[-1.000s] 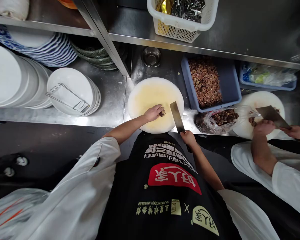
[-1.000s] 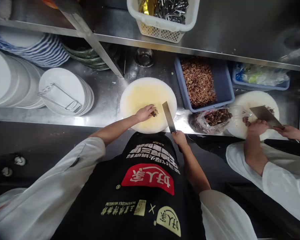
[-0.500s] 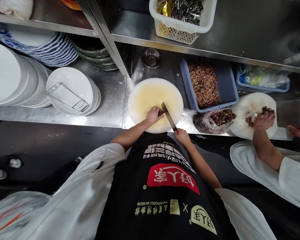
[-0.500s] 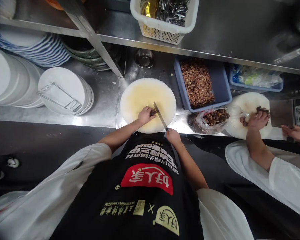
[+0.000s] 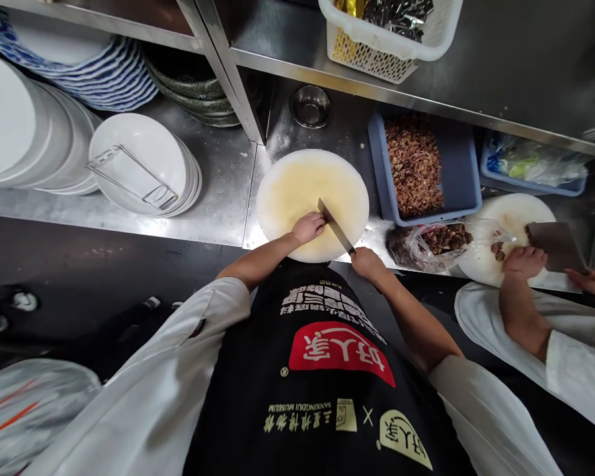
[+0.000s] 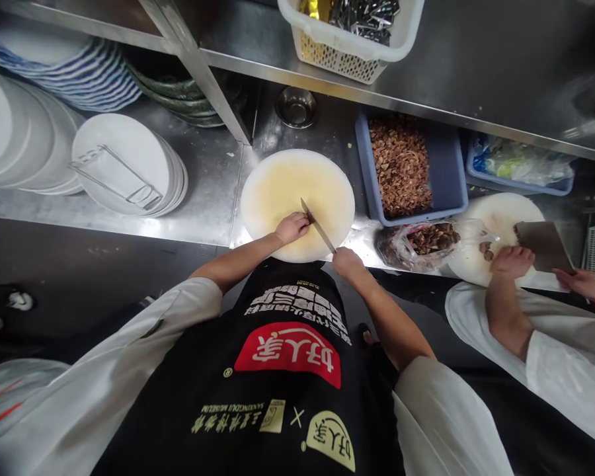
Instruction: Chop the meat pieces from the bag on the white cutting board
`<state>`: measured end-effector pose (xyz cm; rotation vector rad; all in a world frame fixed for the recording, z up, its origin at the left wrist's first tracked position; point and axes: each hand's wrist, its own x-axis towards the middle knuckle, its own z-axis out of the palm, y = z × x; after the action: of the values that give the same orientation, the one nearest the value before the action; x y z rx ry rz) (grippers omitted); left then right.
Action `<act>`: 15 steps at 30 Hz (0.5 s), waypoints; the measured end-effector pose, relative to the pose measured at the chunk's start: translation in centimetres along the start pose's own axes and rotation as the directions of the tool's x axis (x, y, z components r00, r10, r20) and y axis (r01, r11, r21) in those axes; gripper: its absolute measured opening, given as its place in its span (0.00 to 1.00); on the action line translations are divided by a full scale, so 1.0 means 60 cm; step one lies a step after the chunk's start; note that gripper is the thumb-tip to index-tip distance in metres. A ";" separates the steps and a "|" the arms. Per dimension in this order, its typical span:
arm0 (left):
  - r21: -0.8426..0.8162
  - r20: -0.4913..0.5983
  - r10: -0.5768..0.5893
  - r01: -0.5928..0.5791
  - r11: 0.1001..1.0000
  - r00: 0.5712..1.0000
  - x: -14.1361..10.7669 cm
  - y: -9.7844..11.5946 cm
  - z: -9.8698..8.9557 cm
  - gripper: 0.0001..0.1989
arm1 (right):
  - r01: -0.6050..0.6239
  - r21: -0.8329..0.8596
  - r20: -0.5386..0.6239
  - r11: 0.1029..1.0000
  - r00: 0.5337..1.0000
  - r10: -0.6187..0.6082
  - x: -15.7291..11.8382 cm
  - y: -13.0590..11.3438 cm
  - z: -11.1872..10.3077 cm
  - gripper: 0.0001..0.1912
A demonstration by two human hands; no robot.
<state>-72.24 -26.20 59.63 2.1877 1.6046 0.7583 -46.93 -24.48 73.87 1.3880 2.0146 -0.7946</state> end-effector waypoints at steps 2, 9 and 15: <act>0.002 0.007 -0.013 0.013 1.000 1.000 -0.001 -0.001 0.001 0.10 | -0.014 0.045 0.009 0.999 1.000 0.014 0.039 -0.027 -0.005 0.19; -0.053 -0.074 -0.070 0.066 0.996 0.995 -0.018 -0.003 0.004 0.10 | 0.033 0.086 -0.038 0.996 0.999 -0.030 0.077 -0.044 -0.001 0.19; -0.043 -0.059 0.029 -0.031 0.999 0.998 -0.028 -0.016 0.003 0.13 | 0.004 -0.007 0.000 1.000 1.000 -0.004 -0.021 0.046 0.037 0.20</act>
<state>-73.23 -27.51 58.58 2.1821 1.5704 0.8650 -43.66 -26.12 72.89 1.3803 2.0183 -0.7882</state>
